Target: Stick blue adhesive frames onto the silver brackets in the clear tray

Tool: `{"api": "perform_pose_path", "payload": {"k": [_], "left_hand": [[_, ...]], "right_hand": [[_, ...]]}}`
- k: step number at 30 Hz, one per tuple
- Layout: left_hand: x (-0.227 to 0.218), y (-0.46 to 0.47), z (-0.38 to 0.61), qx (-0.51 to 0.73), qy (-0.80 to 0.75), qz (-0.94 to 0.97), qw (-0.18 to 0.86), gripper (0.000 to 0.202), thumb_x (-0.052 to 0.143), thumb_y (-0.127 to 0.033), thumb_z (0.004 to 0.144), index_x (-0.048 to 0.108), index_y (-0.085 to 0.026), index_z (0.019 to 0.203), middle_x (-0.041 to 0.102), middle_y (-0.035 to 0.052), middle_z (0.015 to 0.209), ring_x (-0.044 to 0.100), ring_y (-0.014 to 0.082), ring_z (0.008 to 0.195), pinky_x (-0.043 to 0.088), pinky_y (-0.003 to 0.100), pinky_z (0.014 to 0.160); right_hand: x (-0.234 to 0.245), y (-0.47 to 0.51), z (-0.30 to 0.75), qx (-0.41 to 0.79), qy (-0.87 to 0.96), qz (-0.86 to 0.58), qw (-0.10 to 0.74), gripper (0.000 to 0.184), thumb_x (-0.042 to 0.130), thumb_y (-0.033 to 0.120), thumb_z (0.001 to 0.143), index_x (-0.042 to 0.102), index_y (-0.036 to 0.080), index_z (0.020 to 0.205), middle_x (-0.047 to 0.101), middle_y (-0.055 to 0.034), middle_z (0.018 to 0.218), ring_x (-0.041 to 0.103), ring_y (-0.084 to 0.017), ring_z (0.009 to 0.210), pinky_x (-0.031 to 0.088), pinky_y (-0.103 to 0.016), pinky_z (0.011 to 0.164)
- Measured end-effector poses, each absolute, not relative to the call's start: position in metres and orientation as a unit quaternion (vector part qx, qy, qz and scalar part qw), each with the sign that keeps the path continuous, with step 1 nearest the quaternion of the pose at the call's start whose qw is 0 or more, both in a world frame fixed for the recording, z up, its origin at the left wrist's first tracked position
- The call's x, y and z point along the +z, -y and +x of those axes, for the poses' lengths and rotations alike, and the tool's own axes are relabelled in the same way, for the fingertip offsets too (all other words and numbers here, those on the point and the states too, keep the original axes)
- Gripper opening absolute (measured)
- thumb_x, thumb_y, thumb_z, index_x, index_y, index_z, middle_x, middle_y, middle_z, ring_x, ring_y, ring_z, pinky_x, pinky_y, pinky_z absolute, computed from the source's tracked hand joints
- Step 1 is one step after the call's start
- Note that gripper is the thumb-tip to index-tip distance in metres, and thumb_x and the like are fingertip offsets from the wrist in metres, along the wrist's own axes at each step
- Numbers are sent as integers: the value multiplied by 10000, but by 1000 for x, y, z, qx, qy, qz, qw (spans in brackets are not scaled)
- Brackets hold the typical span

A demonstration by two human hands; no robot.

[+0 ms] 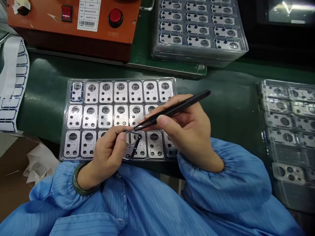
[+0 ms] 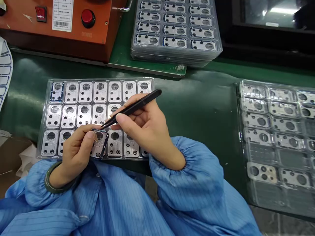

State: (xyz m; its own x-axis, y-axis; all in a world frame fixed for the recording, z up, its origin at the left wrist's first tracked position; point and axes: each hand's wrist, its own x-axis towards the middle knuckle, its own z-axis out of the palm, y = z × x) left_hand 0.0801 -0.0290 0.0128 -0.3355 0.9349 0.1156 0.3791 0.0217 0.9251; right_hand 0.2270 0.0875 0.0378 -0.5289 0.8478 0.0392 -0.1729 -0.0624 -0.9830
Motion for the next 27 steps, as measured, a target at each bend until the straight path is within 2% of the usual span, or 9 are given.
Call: {"api": "perform_pose_path", "payload": {"k": [8,14,21,27], "left_hand": [[13,28,80,489,-642,517,286,205,465,-239,937,625,-214,1063,525,-53,583,438,68,472,374,187,462],[14,27,80,472,-655,519,279,222,447,-276,941,632,-195,1033,558,-34,586,479,87,487,407,208,479],[14,27,80,477,-643,539,262,202,455,-243,936,619,-187,1040,638,-16,693,549,89,566,449,202,542],[12,28,80,473,-651,529,270,213,459,-272,934,633,-188,1024,671,20,770,603,123,662,463,226,573]], "right_hand": [[36,-87,224,687,550,-308,362,270,755,318,766,518,278,889,664,26,840,705,-182,768,657,-345,653],[34,-86,221,685,545,-321,362,257,751,317,771,526,272,886,657,28,833,703,-179,756,657,-329,622],[32,-86,220,687,549,-316,355,220,735,311,787,541,261,877,648,36,766,707,-168,694,655,-295,589],[31,-87,219,687,544,-327,353,220,737,323,784,543,263,866,651,41,748,710,-174,699,659,-312,606]]}}
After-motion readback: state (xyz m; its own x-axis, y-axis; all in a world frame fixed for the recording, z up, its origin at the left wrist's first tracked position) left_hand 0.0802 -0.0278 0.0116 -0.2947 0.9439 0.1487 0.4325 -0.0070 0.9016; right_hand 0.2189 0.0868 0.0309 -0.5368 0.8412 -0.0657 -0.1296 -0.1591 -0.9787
